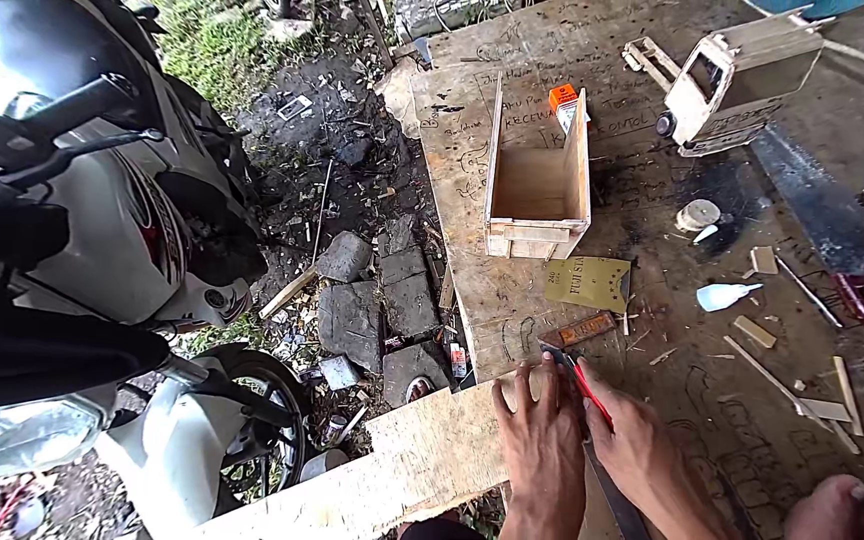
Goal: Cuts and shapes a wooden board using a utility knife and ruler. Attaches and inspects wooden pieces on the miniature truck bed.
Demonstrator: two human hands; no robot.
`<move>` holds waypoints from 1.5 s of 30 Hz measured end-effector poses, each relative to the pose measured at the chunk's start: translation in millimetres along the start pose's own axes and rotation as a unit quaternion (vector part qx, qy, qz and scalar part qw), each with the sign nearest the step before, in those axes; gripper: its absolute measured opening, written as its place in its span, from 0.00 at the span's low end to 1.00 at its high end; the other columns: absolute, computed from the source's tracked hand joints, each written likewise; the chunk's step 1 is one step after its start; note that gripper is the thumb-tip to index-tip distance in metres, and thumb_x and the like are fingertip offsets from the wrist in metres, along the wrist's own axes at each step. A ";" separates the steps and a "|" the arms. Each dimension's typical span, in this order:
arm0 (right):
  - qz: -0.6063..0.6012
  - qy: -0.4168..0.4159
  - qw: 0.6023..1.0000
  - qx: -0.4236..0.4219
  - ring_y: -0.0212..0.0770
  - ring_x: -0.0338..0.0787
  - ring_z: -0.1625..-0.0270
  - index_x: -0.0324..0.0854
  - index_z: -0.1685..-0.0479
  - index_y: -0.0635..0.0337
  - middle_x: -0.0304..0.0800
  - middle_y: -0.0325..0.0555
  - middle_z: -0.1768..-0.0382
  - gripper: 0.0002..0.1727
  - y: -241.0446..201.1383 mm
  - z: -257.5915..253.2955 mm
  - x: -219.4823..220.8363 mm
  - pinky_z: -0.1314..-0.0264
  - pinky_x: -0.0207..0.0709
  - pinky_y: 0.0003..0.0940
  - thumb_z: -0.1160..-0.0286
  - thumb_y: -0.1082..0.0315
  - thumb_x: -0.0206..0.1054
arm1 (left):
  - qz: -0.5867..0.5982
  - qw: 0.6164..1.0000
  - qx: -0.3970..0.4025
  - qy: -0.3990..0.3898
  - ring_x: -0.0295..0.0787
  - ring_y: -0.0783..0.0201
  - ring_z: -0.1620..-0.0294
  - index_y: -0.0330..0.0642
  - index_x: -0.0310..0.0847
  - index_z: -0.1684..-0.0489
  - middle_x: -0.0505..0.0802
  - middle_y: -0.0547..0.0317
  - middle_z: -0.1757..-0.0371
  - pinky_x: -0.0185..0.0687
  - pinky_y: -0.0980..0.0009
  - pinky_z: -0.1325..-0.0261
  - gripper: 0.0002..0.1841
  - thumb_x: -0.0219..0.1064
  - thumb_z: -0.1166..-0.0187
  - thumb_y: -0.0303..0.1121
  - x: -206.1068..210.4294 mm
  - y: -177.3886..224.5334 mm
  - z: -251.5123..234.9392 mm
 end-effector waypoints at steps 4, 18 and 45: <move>0.023 -0.021 0.999 0.017 0.58 0.95 0.68 0.80 0.22 0.62 0.96 0.58 0.62 0.28 -5.0 13.2 -5.9 0.62 0.88 0.53 0.24 0.74 0.60 | -0.023 1.000 0.012 0.016 0.82 0.44 0.24 0.58 0.88 0.30 0.85 0.68 0.21 0.71 0.30 0.35 0.29 0.79 0.38 0.40 -0.7 -0.2 -0.3; 0.005 -0.143 0.987 0.075 0.63 0.95 0.62 0.77 0.21 0.67 0.94 0.66 0.59 0.27 18.5 87.5 -30.8 0.53 0.87 0.54 0.21 0.72 0.58 | -0.024 0.999 0.036 -0.007 0.81 0.41 0.25 0.51 0.85 0.26 0.85 0.61 0.22 0.72 0.31 0.33 0.39 0.82 0.42 0.55 2.5 0.5 -2.5; 0.015 -0.038 0.999 0.023 0.58 0.96 0.64 0.79 0.21 0.61 0.97 0.56 0.60 0.27 -7.7 -7.3 -4.2 0.57 0.88 0.53 0.22 0.73 0.60 | 0.016 1.000 0.019 -0.008 0.81 0.40 0.22 0.54 0.87 0.28 0.84 0.62 0.20 0.72 0.29 0.28 0.26 0.68 0.29 0.24 1.0 -0.8 -1.3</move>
Point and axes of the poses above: each hand's wrist, its own z-axis away from the middle knuckle, its own x-axis out of the palm, y = z × x, the point moved 6 cm from there along -z, towards the middle knuckle
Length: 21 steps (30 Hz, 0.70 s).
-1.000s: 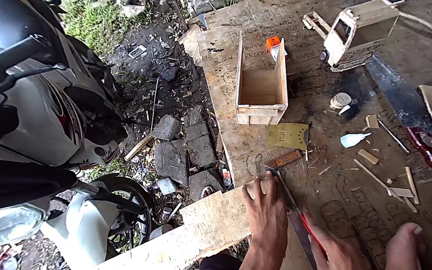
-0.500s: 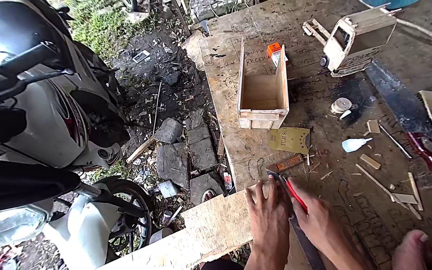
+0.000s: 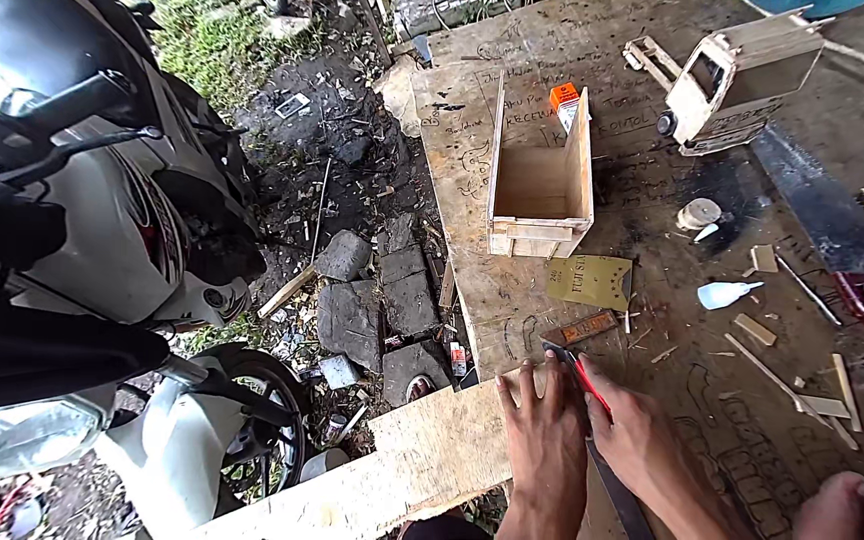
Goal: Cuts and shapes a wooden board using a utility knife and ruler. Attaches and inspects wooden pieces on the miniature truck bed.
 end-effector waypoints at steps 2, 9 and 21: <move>0.022 -0.004 1.000 -0.001 0.57 0.95 0.69 0.79 0.21 0.61 0.96 0.55 0.67 0.27 -3.7 -0.7 -2.7 0.62 0.87 0.53 0.21 0.72 0.59 | -0.003 1.000 0.001 0.009 0.81 0.41 0.23 0.54 0.87 0.28 0.85 0.62 0.21 0.73 0.29 0.29 0.27 0.67 0.29 0.24 -0.2 -0.2 -0.5; 0.060 -0.057 0.996 0.031 0.59 0.94 0.69 0.73 0.16 0.62 0.94 0.57 0.70 0.29 -0.8 14.3 -9.9 0.61 0.87 0.54 0.19 0.72 0.59 | -0.002 1.000 0.020 0.013 0.82 0.42 0.23 0.57 0.87 0.28 0.84 0.64 0.20 0.73 0.30 0.30 0.29 0.75 0.35 0.31 3.7 6.8 10.2; 0.009 0.064 0.998 0.017 0.57 0.94 0.72 0.80 0.22 0.62 0.96 0.56 0.67 0.27 7.1 28.2 5.5 0.67 0.88 0.53 0.24 0.73 0.61 | -0.013 0.999 0.038 0.005 0.82 0.43 0.24 0.56 0.88 0.31 0.84 0.63 0.20 0.74 0.31 0.30 0.25 0.70 0.30 0.25 2.3 6.4 8.9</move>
Point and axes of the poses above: each hand's wrist, its own z-axis away from the middle knuckle, its own x-axis out of the palm, y = z × x, the point moved 6 cm from there along -z, towards the middle knuckle
